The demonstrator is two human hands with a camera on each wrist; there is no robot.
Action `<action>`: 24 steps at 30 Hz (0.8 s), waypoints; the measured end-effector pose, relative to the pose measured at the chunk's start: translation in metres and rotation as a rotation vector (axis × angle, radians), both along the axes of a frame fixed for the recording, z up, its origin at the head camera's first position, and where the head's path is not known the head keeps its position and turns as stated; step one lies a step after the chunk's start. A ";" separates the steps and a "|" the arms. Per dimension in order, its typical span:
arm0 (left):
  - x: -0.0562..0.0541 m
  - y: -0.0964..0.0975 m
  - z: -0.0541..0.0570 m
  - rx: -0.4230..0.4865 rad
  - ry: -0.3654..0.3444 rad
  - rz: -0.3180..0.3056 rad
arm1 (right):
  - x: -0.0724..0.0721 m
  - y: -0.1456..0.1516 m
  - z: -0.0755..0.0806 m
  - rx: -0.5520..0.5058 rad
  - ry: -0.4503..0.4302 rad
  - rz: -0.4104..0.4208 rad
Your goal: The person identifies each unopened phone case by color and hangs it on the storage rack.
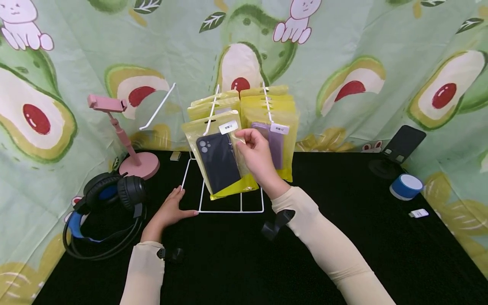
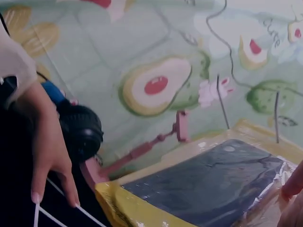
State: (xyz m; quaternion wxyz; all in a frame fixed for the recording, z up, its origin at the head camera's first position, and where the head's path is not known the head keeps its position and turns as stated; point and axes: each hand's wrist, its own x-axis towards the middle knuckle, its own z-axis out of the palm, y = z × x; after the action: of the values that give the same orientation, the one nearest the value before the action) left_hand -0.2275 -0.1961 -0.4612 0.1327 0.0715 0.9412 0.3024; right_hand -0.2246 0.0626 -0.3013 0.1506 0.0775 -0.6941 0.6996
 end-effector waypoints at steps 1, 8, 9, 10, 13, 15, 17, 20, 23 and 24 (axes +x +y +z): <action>0.000 0.000 0.000 -0.003 -0.005 0.001 | -0.003 -0.002 -0.001 -0.006 0.004 -0.019; 0.000 0.000 -0.001 -0.014 -0.013 0.005 | -0.017 -0.012 -0.008 -0.019 0.050 -0.128; -0.001 0.001 0.000 -0.013 -0.011 0.004 | -0.018 -0.013 -0.009 -0.021 0.060 -0.139; -0.001 0.001 0.000 -0.014 -0.011 0.005 | -0.019 -0.014 -0.011 -0.022 0.068 -0.148; -0.001 0.002 0.001 -0.016 -0.015 0.006 | -0.020 -0.014 -0.015 -0.020 0.085 -0.155; -0.002 0.002 0.000 -0.020 -0.017 0.006 | -0.019 -0.012 -0.019 -0.002 0.084 -0.142; -0.002 0.002 -0.001 -0.025 -0.018 0.006 | -0.015 -0.009 -0.024 0.021 0.076 -0.118; -0.002 0.002 -0.002 -0.028 -0.016 0.008 | -0.003 -0.001 -0.031 0.056 0.061 -0.061; -0.001 0.001 -0.001 -0.024 -0.016 0.015 | 0.012 0.011 -0.042 0.067 0.037 0.015; -0.001 0.001 -0.001 -0.021 -0.016 0.016 | 0.018 0.016 -0.046 0.068 0.021 0.040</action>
State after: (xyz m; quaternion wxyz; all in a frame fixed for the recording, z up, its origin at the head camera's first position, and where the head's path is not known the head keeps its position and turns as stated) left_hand -0.2288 -0.1952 -0.4619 0.1383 0.0602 0.9438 0.2943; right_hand -0.2064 0.0788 -0.3471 0.1408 0.1037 -0.7142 0.6777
